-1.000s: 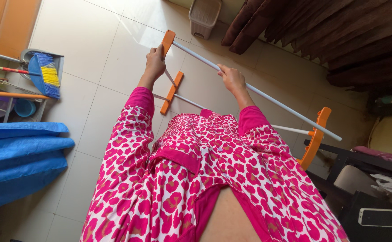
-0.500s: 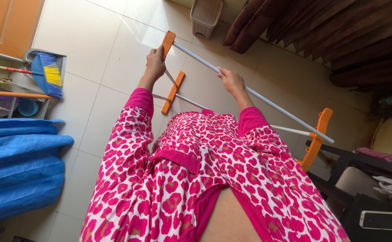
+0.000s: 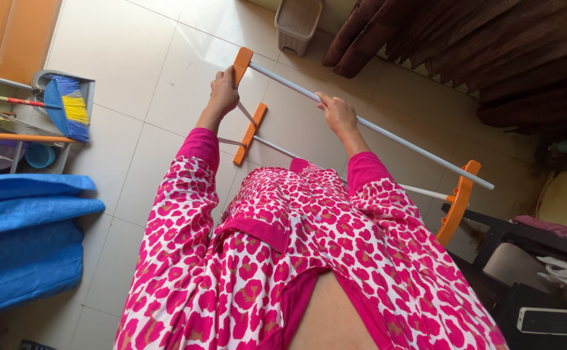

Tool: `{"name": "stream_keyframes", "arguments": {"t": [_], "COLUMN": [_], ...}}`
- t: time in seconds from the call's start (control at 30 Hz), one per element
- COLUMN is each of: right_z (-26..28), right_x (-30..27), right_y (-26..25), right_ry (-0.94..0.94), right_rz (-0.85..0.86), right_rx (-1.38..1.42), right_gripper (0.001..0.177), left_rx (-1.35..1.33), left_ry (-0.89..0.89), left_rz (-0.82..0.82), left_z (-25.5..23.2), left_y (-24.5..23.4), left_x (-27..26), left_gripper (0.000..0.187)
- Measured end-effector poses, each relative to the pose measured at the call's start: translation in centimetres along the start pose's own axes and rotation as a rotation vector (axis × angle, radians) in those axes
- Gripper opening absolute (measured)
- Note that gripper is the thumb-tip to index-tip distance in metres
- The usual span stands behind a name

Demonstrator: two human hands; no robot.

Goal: The person kneels on the floor and first wipes an orange bar of a folding clothes-drying rack with a blue cloth. They then unfold the rack's legs, attach and seat the white metal rails into the orange end frames, and stand the assembled rack upright near the window.

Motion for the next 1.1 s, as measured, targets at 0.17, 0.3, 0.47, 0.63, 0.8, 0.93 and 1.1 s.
{"name": "stream_keyframes", "arguments": {"t": [0.17,0.3,0.47,0.63,0.8,0.93,1.1], "right_z": [-0.6,0.3,2.5,3.2,2.1,2.2,1.9], "right_x": [0.7,1.1,0.4,0.3,1.2,1.5,1.4], "right_y": [1.3,-0.2,-1.7,-2.0,0.0,1.2,1.0], "right_ry": [0.022,-0.118,-0.329,-0.370,-0.202,-0.172,-0.103], "right_rz": [0.128,-0.017,-0.163,-0.172,0.081,0.173,0.171], "right_rx": [0.308,0.150,0.008,-0.013,0.116,0.552,0.572], "right_gripper": [0.032,0.031,0.049,0.053,0.044,0.040,0.037], "left_rx": [0.055,0.051,0.099,0.079,-0.030,-0.044,-0.074], "left_ry": [-0.031,-0.002,-0.150,-0.143,-0.105,-0.078,-0.113], "left_rz": [0.102,0.136,0.211,0.125,0.097,0.104,0.115], "left_z": [0.5,0.0,-1.0,-0.7,1.3,1.7,0.8], "left_y": [-0.3,-1.2,-1.4,-1.1,-0.1,0.3,-0.1], "left_x": [1.0,1.1,1.9,4.0,5.9,6.0,5.1], "left_gripper": [0.068,0.067,0.075,0.075,0.070,0.068,0.068]}}
Point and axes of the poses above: each hand's wrist, its own x-axis towards the middle knuckle, its own y-axis out of the palm, z = x × y, the point moved 7 cm from there along x, towards the middle knuckle
